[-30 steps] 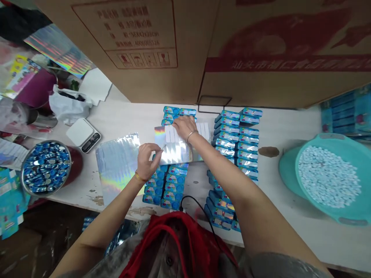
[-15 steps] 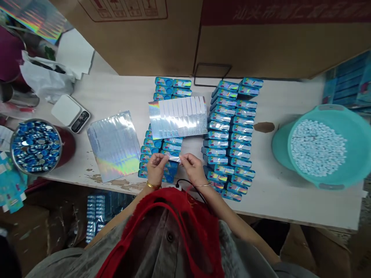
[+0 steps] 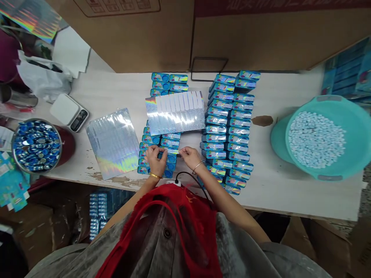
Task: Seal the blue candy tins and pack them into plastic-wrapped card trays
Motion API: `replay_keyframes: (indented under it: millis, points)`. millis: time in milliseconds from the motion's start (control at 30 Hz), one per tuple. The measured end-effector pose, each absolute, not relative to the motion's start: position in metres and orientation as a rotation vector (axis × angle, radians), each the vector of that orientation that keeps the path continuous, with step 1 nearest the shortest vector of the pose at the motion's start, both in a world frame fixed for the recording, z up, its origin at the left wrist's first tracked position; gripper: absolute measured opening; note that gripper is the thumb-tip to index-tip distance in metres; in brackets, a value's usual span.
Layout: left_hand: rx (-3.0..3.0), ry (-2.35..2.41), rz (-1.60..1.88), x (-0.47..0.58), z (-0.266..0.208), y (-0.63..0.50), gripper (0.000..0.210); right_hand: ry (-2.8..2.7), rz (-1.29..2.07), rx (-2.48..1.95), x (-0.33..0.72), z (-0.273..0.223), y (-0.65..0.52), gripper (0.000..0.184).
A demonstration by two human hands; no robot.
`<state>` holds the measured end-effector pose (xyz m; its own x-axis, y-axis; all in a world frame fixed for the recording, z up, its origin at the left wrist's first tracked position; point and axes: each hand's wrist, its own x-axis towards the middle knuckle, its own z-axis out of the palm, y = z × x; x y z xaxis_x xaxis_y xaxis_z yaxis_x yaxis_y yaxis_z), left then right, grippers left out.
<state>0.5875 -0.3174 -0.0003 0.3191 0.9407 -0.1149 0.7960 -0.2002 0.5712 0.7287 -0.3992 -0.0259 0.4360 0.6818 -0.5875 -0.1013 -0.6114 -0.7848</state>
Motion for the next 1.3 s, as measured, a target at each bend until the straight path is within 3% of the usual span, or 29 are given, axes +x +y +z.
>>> replay_keyframes:
  millis: [167,333,433,600,733,833,1067,1300]
  points:
    - [2.110,1.518,0.271,0.589,-0.001,-0.316,0.013,-0.514,1.262,-1.894,0.728,-0.032,-0.398,0.039]
    - [2.051,1.607,0.276,0.590,0.004,-0.304,0.050,-0.483,1.170,-1.896,0.711,-0.028,-0.405,0.049]
    - [2.040,1.620,0.222,0.590,0.007,-0.301,0.057,-0.556,1.197,-1.826,0.700,-0.025,-0.409,0.049]
    - [2.090,1.566,0.183,0.585,0.015,-0.290,0.050,-0.837,1.333,-1.863,0.709,-0.015,-0.407,0.039]
    - [2.167,1.307,0.504,0.591,0.019,-0.231,0.022,-1.119,0.756,-2.133,0.743,0.008,-0.368,0.040]
    - [2.298,1.192,0.605,0.614,0.016,-0.161,0.017,-1.361,0.493,-2.126,0.766,0.022,-0.308,0.045]
    - [2.596,1.045,0.037,0.663,-0.013,-0.075,0.022,-1.736,0.637,-2.404,0.777,-0.005,-0.201,0.047]
    - [2.703,0.963,0.211,0.659,-0.020,-0.089,0.025,-1.723,0.613,-2.431,0.774,-0.020,-0.201,0.046]
